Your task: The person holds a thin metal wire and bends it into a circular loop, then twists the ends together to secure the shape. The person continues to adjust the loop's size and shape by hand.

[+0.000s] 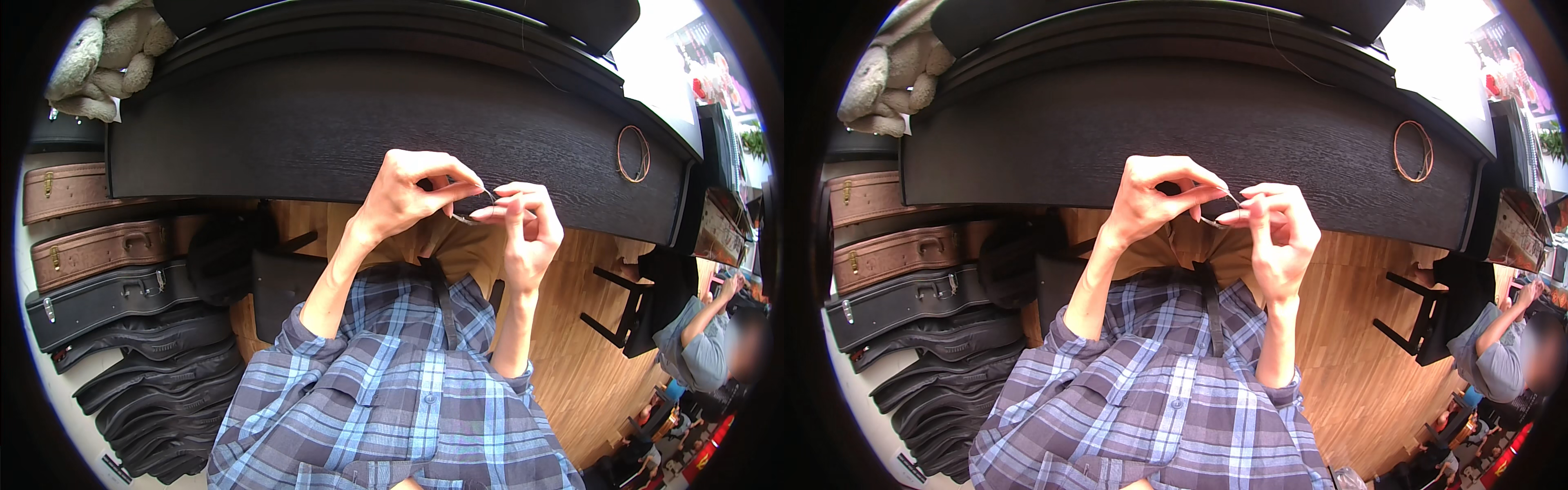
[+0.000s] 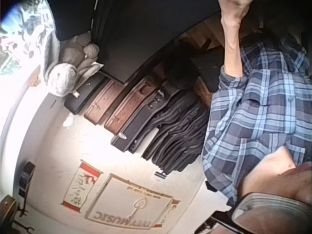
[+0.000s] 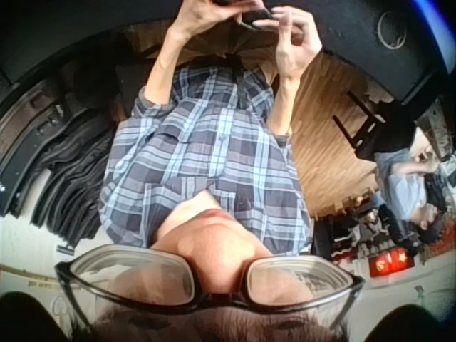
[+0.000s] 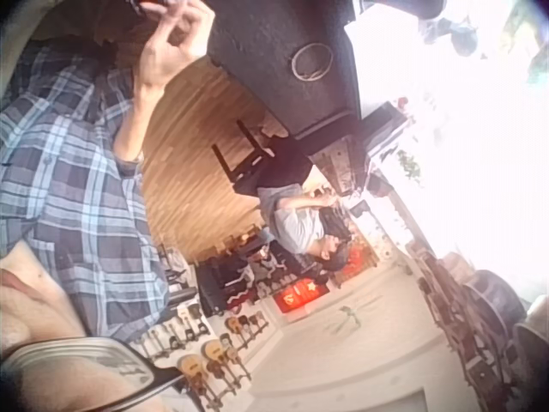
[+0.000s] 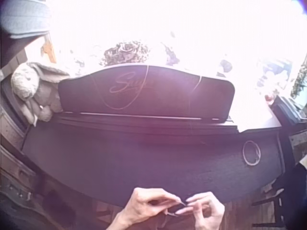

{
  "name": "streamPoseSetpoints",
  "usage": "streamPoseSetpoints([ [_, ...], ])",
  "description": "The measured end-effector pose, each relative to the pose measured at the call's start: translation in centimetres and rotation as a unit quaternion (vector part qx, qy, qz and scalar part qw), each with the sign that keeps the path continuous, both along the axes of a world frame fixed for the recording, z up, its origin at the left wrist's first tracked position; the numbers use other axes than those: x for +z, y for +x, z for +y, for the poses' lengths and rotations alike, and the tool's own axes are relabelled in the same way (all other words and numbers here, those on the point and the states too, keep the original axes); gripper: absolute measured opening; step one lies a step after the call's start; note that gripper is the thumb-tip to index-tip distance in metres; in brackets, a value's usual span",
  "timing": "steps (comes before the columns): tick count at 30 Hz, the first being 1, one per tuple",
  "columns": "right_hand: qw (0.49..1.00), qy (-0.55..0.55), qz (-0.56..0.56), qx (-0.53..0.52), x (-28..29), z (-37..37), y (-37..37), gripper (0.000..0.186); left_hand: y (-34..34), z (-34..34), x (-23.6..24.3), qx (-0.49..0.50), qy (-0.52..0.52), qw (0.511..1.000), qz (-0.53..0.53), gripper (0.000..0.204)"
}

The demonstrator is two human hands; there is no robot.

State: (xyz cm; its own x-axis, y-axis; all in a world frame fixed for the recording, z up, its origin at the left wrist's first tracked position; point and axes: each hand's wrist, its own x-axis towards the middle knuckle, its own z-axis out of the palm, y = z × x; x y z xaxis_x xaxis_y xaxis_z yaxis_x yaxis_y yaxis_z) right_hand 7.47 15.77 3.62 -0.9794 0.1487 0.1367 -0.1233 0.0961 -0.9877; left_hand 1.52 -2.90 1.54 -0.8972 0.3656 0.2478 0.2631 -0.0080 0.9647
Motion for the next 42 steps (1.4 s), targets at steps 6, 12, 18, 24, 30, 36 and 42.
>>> streamPoseSetpoints([
  [6, 0.978, -0.093, -0.172, 0.077, 0.9, 0.8, -0.6, 0.02, 0.0, -0.1, -0.5, 0.004, 0.0, 0.999, 0.054, 0.015],
  [12, 0.979, -0.087, -0.168, 0.074, 1.2, 0.6, -0.6, 0.015, -0.1, 0.2, -0.8, 0.034, -0.001, 0.99, 0.134, 0.017],
  [18, 0.992, 0.003, -0.05, 0.117, 1.3, 0.3, -0.5, 0.022, 0.4, 0.0, -0.7, 0.028, -0.035, 0.998, 0.046, 0.014],
  [24, 0.988, 0.127, 0.062, 0.069, 0.4, 0.4, -1.2, 0.018, 0.1, 0.3, -0.8, 0.017, -0.017, 0.994, 0.104, 0.014],
  [30, 0.961, 0.237, 0.139, 0.024, 0.3, 0.4, -1.6, 0.017, 0.1, 0.1, -0.8, 0.018, -0.041, 0.994, 0.098, 0.017],
  [36, 0.963, 0.245, 0.113, -0.006, 0.2, 0.7, -1.5, 0.015, 0.2, 0.3, -0.5, 0.011, -0.017, 0.999, 0.033, 0.018],
  [42, 0.956, 0.281, 0.084, -0.018, 0.0, 1.1, -1.4, 0.013, 0.1, 0.2, 0.1, 0.007, 0.01, 1.0, -0.026, 0.017],
])
